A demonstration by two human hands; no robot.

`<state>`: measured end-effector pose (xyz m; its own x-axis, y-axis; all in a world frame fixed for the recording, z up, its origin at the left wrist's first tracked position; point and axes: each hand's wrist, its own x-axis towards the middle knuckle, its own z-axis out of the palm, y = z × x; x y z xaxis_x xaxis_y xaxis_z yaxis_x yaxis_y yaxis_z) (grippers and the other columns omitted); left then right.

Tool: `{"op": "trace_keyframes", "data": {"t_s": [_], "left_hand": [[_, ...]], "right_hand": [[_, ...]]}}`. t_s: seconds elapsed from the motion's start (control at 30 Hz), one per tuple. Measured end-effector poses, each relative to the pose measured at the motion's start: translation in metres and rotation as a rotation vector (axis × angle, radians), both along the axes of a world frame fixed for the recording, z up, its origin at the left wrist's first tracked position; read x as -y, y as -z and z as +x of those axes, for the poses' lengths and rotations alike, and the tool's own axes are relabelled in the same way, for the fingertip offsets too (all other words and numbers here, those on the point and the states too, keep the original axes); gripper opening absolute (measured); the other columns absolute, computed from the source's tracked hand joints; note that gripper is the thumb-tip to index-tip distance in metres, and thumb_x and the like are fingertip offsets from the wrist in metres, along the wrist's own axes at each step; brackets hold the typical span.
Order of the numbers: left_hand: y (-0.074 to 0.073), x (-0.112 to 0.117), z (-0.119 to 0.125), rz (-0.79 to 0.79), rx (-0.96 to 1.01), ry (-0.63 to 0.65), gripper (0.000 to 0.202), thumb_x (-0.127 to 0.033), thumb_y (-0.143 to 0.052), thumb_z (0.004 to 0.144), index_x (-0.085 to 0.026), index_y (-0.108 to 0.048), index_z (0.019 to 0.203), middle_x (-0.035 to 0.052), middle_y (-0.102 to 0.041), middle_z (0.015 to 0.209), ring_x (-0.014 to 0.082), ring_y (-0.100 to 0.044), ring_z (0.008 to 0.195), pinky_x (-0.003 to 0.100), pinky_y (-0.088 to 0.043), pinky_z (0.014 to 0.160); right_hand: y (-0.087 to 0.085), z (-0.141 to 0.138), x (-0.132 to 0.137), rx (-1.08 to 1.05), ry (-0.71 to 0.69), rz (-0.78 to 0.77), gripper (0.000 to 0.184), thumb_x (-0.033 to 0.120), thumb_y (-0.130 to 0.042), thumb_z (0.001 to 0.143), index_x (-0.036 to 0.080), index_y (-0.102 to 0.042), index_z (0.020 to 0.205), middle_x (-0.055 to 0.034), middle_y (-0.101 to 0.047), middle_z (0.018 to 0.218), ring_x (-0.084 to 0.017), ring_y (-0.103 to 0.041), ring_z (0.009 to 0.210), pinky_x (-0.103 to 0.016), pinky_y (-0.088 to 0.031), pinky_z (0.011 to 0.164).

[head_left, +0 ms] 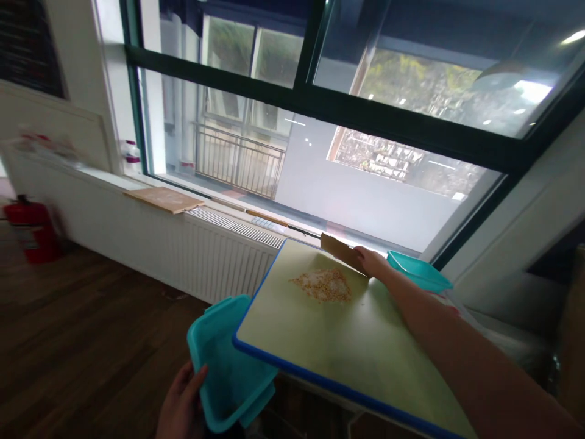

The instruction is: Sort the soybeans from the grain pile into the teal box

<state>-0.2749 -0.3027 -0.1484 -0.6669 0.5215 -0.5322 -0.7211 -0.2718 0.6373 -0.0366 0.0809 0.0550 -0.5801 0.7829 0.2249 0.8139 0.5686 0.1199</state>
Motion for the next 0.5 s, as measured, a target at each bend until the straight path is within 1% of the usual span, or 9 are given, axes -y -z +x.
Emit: {"op": "trace_keyframes", "data": {"t_s": [0.07,0.13,0.23,0.37,0.5], "left_hand": [[0.0,0.0,-0.001,-0.025,0.004,0.011,0.044,-0.026,-0.075,0.055,-0.023,-0.059,0.095,0.0001,-0.067,0.075,0.0231,-0.064,0.067,0.034,-0.053,0.06],[-0.001,0.001,-0.002,-0.054,-0.004,0.035,0.043,-0.028,-0.074,0.055,-0.024,-0.059,0.094,-0.0001,-0.066,0.072,0.0243,-0.065,0.067,0.035,-0.053,0.06],[-0.003,0.003,-0.002,-0.104,-0.019,0.069,0.042,-0.029,-0.074,0.055,-0.023,-0.058,0.093,-0.0002,-0.065,0.068,0.0248,-0.064,0.064,0.037,-0.053,0.058],[-0.005,0.003,0.001,-0.141,-0.06,0.074,0.042,-0.028,-0.073,0.054,-0.022,-0.06,0.094,0.0016,-0.067,0.072,0.0263,-0.065,0.066,0.038,-0.053,0.059],[-0.004,0.002,0.004,-0.15,-0.149,0.049,0.035,-0.03,-0.071,0.056,-0.021,-0.061,0.088,0.0037,-0.067,0.075,0.0289,-0.065,0.072,0.041,-0.054,0.061]], "right_hand": [[0.005,-0.006,-0.003,0.015,-0.035,-0.032,0.042,0.023,-0.038,0.085,0.018,-0.053,0.124,-0.0106,-0.064,0.112,-0.023,-0.06,0.096,-0.031,-0.043,0.079],[0.009,-0.011,-0.005,0.041,-0.075,-0.08,0.04,0.023,-0.043,0.083,0.022,-0.057,0.121,-0.0075,-0.066,0.11,-0.023,-0.06,0.095,-0.03,-0.043,0.08],[0.013,-0.014,-0.005,0.073,-0.111,-0.138,0.039,0.021,-0.047,0.081,0.026,-0.059,0.118,-0.0039,-0.066,0.111,-0.021,-0.06,0.096,-0.03,-0.044,0.082],[0.013,-0.005,-0.004,0.071,-0.13,-0.178,0.042,0.021,-0.049,0.079,0.025,-0.059,0.12,-0.0053,-0.065,0.113,-0.023,-0.059,0.099,-0.032,-0.043,0.086],[0.009,0.009,-0.001,0.066,-0.16,-0.233,0.045,0.018,-0.052,0.076,0.027,-0.06,0.119,-0.0022,-0.066,0.112,-0.022,-0.06,0.098,-0.031,-0.043,0.087]]}}
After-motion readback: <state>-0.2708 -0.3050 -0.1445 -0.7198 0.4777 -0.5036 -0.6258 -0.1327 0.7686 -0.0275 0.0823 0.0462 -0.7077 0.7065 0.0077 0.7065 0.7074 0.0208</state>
